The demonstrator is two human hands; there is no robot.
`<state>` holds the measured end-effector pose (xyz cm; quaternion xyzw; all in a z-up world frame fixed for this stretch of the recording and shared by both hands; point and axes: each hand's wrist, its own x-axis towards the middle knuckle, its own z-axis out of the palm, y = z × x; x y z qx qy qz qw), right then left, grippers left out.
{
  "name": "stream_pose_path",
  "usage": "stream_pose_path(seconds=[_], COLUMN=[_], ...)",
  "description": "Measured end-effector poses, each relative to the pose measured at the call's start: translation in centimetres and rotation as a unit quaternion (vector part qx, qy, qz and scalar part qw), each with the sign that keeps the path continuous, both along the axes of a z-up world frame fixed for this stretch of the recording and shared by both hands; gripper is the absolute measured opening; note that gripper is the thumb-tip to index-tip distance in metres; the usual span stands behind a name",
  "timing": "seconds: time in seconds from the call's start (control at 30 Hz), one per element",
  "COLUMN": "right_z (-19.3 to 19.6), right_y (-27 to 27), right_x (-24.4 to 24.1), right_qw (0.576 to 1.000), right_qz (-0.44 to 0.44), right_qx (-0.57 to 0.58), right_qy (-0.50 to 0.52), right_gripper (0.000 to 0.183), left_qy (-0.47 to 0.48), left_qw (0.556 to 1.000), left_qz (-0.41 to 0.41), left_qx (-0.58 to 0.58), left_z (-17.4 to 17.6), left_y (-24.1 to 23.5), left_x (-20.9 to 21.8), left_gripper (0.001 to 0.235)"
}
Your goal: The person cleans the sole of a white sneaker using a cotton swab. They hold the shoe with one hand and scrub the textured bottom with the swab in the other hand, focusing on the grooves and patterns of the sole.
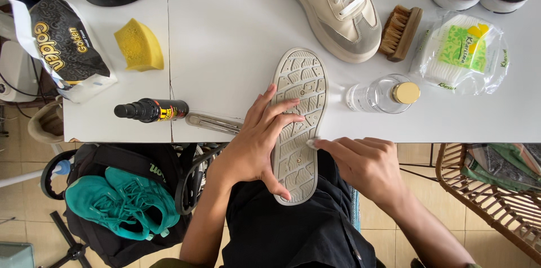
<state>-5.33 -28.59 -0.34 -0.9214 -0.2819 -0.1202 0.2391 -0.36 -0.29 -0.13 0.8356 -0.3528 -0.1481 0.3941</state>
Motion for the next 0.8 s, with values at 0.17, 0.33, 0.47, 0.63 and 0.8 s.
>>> stream_pose_path(seconds=[0.17,0.33,0.47,0.63,0.8], right_z=[1.8,3.8,3.3,0.1,-1.3], right_y=[0.3,-0.3,-0.7,-1.2,-1.3], right_x=[-0.7,-0.9,-0.2,0.6,2.9], right_qw=[0.996,0.988,0.999,0.989,0.989], right_qz=[-0.016,-0.028,-0.034,0.011,0.130], right_qx=[-0.082,-0.130,0.032,0.086,0.068], right_qy=[-0.045,-0.077,0.025,0.119,0.028], right_gripper=[0.046,0.041,0.027,0.042,0.039], left_qy=[-0.008,-0.011,-0.010,0.002,-0.042], left_qw=[1.000,1.000,1.000,1.000,0.999], left_qz=[0.001,0.012,0.015,0.005,0.002], left_qx=[-0.010,-0.023,-0.022,-0.010,-0.023], left_z=[0.2,0.2,0.0,-0.4,-0.8], left_y=[-0.5,-0.4,-0.2,0.0,0.1], left_x=[0.0,-0.5,-0.5,-0.4,-0.2], left_gripper=[0.135,0.132,0.134,0.144,0.154])
